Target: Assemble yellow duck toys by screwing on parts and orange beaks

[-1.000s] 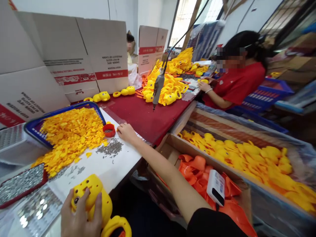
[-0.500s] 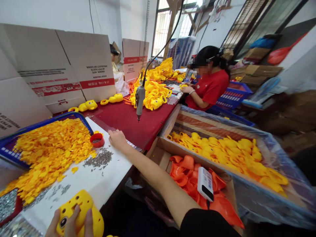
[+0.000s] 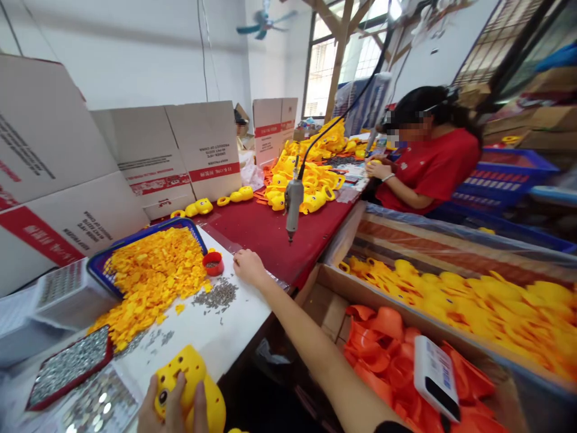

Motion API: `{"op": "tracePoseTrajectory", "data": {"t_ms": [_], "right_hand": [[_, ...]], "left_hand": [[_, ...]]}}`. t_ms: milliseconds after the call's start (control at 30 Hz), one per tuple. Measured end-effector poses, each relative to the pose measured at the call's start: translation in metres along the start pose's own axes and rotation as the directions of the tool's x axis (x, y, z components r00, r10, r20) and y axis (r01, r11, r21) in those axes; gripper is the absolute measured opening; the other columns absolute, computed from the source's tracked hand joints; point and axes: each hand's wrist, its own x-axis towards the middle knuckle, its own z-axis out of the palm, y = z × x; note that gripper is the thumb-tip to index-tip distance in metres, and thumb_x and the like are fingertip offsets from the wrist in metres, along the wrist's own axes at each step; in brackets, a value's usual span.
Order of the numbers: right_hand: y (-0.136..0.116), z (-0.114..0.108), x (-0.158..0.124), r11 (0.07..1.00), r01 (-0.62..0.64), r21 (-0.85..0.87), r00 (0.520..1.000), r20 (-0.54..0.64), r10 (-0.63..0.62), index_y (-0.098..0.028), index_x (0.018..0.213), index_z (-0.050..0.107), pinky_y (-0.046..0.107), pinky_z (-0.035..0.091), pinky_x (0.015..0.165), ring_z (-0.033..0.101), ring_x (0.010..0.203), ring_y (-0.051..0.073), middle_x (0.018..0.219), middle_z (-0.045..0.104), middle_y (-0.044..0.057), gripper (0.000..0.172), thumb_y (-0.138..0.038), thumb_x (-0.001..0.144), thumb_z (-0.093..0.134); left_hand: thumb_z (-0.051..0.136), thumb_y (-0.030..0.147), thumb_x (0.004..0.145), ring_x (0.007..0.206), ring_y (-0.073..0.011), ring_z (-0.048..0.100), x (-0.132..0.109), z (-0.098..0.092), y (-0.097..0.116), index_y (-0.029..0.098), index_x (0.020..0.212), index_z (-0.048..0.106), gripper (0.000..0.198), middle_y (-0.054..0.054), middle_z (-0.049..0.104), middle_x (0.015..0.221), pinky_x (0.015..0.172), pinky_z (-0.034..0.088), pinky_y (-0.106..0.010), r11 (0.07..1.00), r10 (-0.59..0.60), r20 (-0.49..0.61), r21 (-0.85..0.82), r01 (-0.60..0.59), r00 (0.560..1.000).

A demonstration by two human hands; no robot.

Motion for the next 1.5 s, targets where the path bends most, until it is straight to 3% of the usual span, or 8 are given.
{"op": "tracePoseTrajectory", "data": {"t_ms": [133, 233, 433, 567, 767, 1267, 1367, 1500], "right_hand": [[0.007, -0.009, 0.004, 0.993, 0.022, 0.115, 0.999, 0.020, -0.024, -0.016, 0.118, 0.069, 0.048, 0.058, 0.102, 0.068, 0.115, 0.023, 0.124, 0.070, 0.009, 0.026, -0.035, 0.101, 0.066], [-0.001, -0.024, -0.008, 0.970, 0.070, 0.231, 0.998, -0.013, -0.069, -0.012, 0.110, 0.073, 0.044, 0.054, 0.107, 0.068, 0.116, 0.022, 0.121, 0.072, 0.013, 0.015, -0.018, 0.099, 0.064], [-0.051, -0.026, -0.103, 0.748, 0.415, 0.518, 0.880, -0.020, -0.474, -0.022, 0.093, 0.080, 0.021, 0.058, 0.090, 0.074, 0.094, 0.014, 0.099, 0.078, 0.001, 0.012, -0.022, 0.082, 0.086], [-0.064, -0.010, -0.146, 0.575, 0.396, 0.715, 0.889, -0.142, -0.436, -0.022, 0.098, 0.082, 0.026, 0.058, 0.090, 0.073, 0.094, 0.016, 0.103, 0.076, 0.006, 0.017, -0.011, 0.086, 0.078], [-0.066, -0.006, -0.148, 0.417, 0.392, 0.820, 0.889, -0.220, -0.402, -0.021, 0.099, 0.082, 0.028, 0.059, 0.092, 0.073, 0.095, 0.017, 0.104, 0.077, 0.007, 0.017, -0.015, 0.083, 0.082], [-0.086, -0.007, -0.143, 0.493, 0.603, 0.627, 0.739, -0.208, -0.640, -0.023, 0.109, 0.082, 0.040, 0.056, 0.109, 0.070, 0.115, 0.021, 0.116, 0.081, 0.009, 0.021, -0.024, 0.102, 0.062], [-0.077, -0.013, -0.154, 0.545, 0.593, 0.593, 0.688, -0.020, -0.726, -0.028, 0.146, 0.063, 0.057, 0.026, 0.132, 0.040, 0.157, 0.028, 0.150, 0.064, 0.008, 0.043, -0.032, 0.103, 0.061], [-0.065, -0.019, -0.166, 0.570, 0.555, 0.606, 0.646, 0.117, -0.754, -0.028, 0.165, 0.034, 0.064, 0.003, 0.133, 0.006, 0.166, 0.031, 0.171, 0.034, 0.009, 0.061, -0.034, 0.107, 0.052]], "left_hand": [[0.071, 0.001, 0.083, 0.147, -0.0474, 0.047, 0.018, -0.005, 0.017, 0.020, 0.098, 0.069, 0.024, -0.015, 0.069, 0.117, 0.106, 0.053, -0.069, 0.997, -0.058, 0.015, 0.060, 0.057, 0.998], [0.077, 0.017, 0.086, 0.136, -0.0447, 0.058, 0.033, -0.005, 0.035, 0.021, 0.125, 0.064, 0.041, -0.021, 0.065, 0.134, 0.104, 0.053, -0.067, 0.949, -0.307, -0.030, 0.069, 0.309, 0.951], [0.078, 0.026, 0.087, 0.130, -0.0401, 0.061, 0.047, 0.006, 0.061, 0.028, 0.158, 0.038, 0.081, -0.020, 0.059, 0.144, 0.107, 0.052, -0.066, 0.851, -0.525, -0.096, -0.043, 0.523, 0.846], [0.074, 0.032, 0.091, 0.130, -0.0393, 0.060, 0.049, 0.001, 0.062, 0.025, 0.164, 0.028, 0.086, -0.021, 0.058, 0.142, 0.106, 0.053, -0.062, 0.832, -0.554, -0.014, -0.031, 0.554, 0.832], [0.070, 0.036, 0.094, 0.133, -0.0367, 0.058, 0.054, -0.007, 0.064, 0.026, 0.167, 0.015, 0.092, -0.020, 0.057, 0.142, 0.103, 0.056, -0.057, 0.811, -0.580, 0.064, -0.044, 0.583, 0.812], [0.069, 0.043, 0.093, 0.139, -0.0378, 0.056, 0.056, -0.023, 0.060, 0.021, 0.164, 0.025, 0.086, -0.022, 0.055, 0.150, 0.111, 0.051, -0.061, 0.694, -0.684, 0.175, -0.143, 0.706, 0.708], [0.070, 0.048, 0.092, 0.138, -0.0381, 0.056, 0.052, -0.026, 0.053, 0.022, 0.165, 0.027, 0.088, -0.021, 0.055, 0.152, 0.112, 0.049, -0.061, 0.695, -0.678, 0.189, -0.149, 0.703, 0.710], [0.069, 0.044, 0.094, 0.134, -0.0350, 0.058, 0.055, -0.029, 0.050, 0.024, 0.158, 0.043, 0.072, -0.019, 0.058, 0.146, 0.111, 0.051, -0.056, 0.791, -0.561, 0.188, -0.165, 0.589, 0.806]]}}
